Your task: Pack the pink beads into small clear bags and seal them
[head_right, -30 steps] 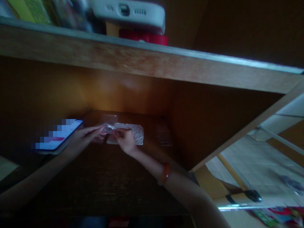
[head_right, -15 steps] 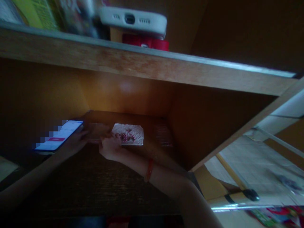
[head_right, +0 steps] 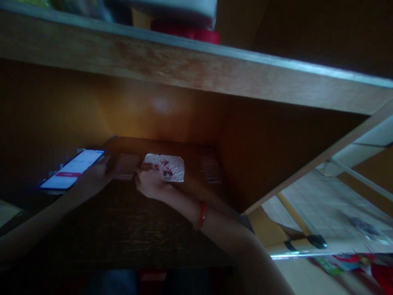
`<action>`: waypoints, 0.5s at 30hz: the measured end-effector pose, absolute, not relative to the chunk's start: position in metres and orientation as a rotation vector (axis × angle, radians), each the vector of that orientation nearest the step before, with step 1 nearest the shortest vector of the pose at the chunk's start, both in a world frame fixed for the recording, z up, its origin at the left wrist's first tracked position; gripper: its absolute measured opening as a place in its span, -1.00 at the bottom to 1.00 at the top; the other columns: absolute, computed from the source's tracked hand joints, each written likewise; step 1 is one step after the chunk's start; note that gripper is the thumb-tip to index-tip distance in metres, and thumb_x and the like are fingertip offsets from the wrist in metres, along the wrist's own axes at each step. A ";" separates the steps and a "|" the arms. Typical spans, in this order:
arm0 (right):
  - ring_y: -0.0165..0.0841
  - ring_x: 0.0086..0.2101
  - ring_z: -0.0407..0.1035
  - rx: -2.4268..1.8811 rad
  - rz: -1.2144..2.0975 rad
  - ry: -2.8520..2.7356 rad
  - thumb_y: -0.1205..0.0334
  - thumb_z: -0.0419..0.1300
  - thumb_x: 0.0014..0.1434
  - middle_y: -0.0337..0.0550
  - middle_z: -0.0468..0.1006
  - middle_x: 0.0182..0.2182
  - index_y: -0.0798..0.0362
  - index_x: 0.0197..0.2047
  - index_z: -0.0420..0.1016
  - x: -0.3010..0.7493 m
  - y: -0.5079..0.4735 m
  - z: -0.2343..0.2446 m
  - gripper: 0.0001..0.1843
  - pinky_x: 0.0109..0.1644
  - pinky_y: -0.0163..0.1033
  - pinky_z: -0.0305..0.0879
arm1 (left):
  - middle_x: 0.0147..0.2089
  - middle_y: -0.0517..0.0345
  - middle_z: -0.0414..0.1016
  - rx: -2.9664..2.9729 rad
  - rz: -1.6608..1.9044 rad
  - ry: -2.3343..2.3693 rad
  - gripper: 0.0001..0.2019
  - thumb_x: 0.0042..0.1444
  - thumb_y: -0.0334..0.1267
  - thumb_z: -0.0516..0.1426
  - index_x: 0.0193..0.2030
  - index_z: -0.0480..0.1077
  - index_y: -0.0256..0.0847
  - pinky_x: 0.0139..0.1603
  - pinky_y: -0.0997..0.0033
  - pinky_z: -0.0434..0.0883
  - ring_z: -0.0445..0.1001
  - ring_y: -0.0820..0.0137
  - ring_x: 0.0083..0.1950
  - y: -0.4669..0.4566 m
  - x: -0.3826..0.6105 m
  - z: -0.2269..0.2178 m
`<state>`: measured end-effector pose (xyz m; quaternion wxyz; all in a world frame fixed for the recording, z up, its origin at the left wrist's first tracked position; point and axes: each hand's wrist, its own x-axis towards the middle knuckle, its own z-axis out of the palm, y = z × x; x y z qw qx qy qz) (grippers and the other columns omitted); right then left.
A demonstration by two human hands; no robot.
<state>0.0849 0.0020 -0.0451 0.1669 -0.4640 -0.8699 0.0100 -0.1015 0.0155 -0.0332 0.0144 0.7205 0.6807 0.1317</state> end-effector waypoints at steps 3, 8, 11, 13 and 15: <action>-0.15 -0.06 0.32 -1.527 -0.105 -2.415 0.30 -0.01 0.18 0.04 0.43 -0.02 0.12 -0.06 0.42 0.109 0.007 -0.031 -0.69 0.02 0.01 0.16 | -0.21 -0.18 0.50 2.186 0.374 2.206 -0.49 0.21 -0.11 -0.11 0.22 0.08 -0.40 -0.28 0.21 0.36 0.50 0.07 -0.20 0.009 -0.090 -0.018; -0.16 0.00 0.30 -2.239 -0.040 -2.115 0.44 -0.03 0.15 0.13 0.41 0.00 0.14 -0.09 0.47 0.167 0.018 -0.017 -0.66 0.01 -0.08 0.19 | -0.25 -0.07 0.54 2.314 0.451 2.065 -0.49 0.21 -0.14 -0.09 0.27 0.05 -0.27 -0.36 0.33 0.34 0.52 0.17 -0.28 0.003 -0.061 -0.014; -0.06 -0.04 0.35 -2.439 0.015 -2.001 0.47 0.02 0.10 0.24 0.48 -0.13 0.23 -0.17 0.51 0.198 0.019 -0.018 -0.70 -0.06 -0.01 0.25 | -0.27 0.01 0.55 2.360 0.470 1.948 -0.53 0.20 -0.15 -0.06 0.24 0.13 -0.18 -0.41 0.40 0.31 0.52 0.23 -0.33 0.001 -0.038 -0.020; -0.05 -0.09 0.39 -2.526 0.027 -1.947 0.49 0.03 0.09 0.26 0.51 -0.17 0.25 -0.15 0.50 0.213 0.016 -0.022 -0.71 -0.12 -0.02 0.30 | -0.36 0.05 0.54 2.382 0.494 1.845 -0.55 0.20 -0.18 -0.05 0.22 0.16 -0.19 -0.44 0.42 0.29 0.50 0.28 -0.41 -0.001 -0.024 -0.026; -0.08 -0.11 0.42 -2.561 0.023 -1.939 0.49 0.01 0.12 0.27 0.51 -0.17 0.25 -0.12 0.49 0.221 0.010 -0.025 -0.69 -0.16 -0.07 0.33 | -0.42 0.09 0.53 2.394 0.548 1.705 -0.57 0.19 -0.21 -0.04 0.21 0.18 -0.21 -0.47 0.46 0.28 0.47 0.34 -0.47 -0.003 -0.013 -0.033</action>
